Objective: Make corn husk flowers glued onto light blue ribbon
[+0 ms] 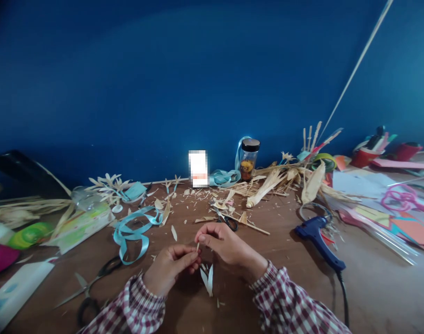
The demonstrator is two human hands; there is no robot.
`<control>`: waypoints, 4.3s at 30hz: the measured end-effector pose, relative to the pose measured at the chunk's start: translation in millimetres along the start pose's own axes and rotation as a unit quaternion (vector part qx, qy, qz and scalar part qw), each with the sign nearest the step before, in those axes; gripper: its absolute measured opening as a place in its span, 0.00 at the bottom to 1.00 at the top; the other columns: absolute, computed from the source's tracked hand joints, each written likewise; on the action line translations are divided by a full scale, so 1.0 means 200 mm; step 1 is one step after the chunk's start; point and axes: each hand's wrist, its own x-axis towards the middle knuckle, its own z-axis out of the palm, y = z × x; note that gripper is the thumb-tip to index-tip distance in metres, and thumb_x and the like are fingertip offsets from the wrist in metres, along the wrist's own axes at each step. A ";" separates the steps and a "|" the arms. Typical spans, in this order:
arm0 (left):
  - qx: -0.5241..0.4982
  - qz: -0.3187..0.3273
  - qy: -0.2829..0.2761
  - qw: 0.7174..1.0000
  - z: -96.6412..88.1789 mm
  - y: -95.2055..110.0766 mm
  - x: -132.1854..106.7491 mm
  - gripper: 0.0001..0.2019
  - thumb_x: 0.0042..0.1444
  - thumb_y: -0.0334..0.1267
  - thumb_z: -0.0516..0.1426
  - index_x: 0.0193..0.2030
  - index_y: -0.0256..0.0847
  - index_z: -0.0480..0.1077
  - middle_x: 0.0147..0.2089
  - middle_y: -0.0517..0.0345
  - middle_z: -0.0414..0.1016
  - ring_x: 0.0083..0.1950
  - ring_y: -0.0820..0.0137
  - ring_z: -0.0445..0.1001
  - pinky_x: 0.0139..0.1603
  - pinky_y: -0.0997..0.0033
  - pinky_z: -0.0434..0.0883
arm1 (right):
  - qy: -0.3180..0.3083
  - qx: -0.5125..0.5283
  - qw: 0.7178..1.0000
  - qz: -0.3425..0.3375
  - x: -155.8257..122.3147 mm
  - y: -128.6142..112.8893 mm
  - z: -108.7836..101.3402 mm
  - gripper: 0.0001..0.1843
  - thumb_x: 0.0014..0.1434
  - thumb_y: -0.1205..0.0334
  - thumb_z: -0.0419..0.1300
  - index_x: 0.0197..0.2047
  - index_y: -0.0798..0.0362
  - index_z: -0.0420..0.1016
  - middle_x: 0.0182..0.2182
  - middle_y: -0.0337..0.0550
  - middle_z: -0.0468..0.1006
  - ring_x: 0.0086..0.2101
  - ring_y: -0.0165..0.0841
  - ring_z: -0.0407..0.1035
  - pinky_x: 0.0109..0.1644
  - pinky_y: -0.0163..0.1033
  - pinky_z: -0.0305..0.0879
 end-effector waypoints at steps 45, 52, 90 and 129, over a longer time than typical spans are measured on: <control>-0.150 -0.036 0.077 0.985 0.04 0.01 -0.02 0.17 0.30 0.45 0.70 0.23 0.33 0.75 0.18 0.59 0.73 0.17 0.82 0.65 0.18 0.83 0.61 | -0.001 0.155 0.988 0.006 0.05 0.14 0.05 0.13 0.51 0.57 0.65 0.30 0.58 0.69 0.21 0.36 0.72 0.24 0.26 0.67 0.30 0.33 0.61; -0.126 -0.024 0.057 0.990 0.03 0.01 0.00 0.18 0.30 0.46 0.70 0.23 0.33 0.75 0.17 0.60 0.71 0.16 0.83 0.63 0.17 0.83 0.59 | -0.021 0.234 0.972 0.023 0.05 0.15 0.05 0.11 0.50 0.61 0.67 0.32 0.57 0.70 0.23 0.37 0.74 0.24 0.27 0.69 0.30 0.33 0.61; -0.133 -0.030 0.058 0.989 0.04 0.00 -0.01 0.18 0.31 0.47 0.69 0.24 0.35 0.72 0.18 0.63 0.70 0.16 0.83 0.60 0.18 0.81 0.57 | 0.050 0.258 0.965 0.012 0.04 0.12 0.07 0.12 0.46 0.61 0.69 0.26 0.58 0.71 0.18 0.34 0.70 0.19 0.22 0.61 0.23 0.29 0.55; 0.124 0.133 0.145 0.973 0.03 0.02 -0.02 0.10 0.43 0.40 0.62 0.20 0.36 0.71 0.17 0.63 0.65 0.20 0.76 0.58 0.22 0.78 0.57 | 0.082 0.059 0.995 -0.009 0.04 0.10 0.09 0.16 0.50 0.51 0.65 0.27 0.57 0.71 0.22 0.36 0.69 0.23 0.24 0.59 0.25 0.30 0.55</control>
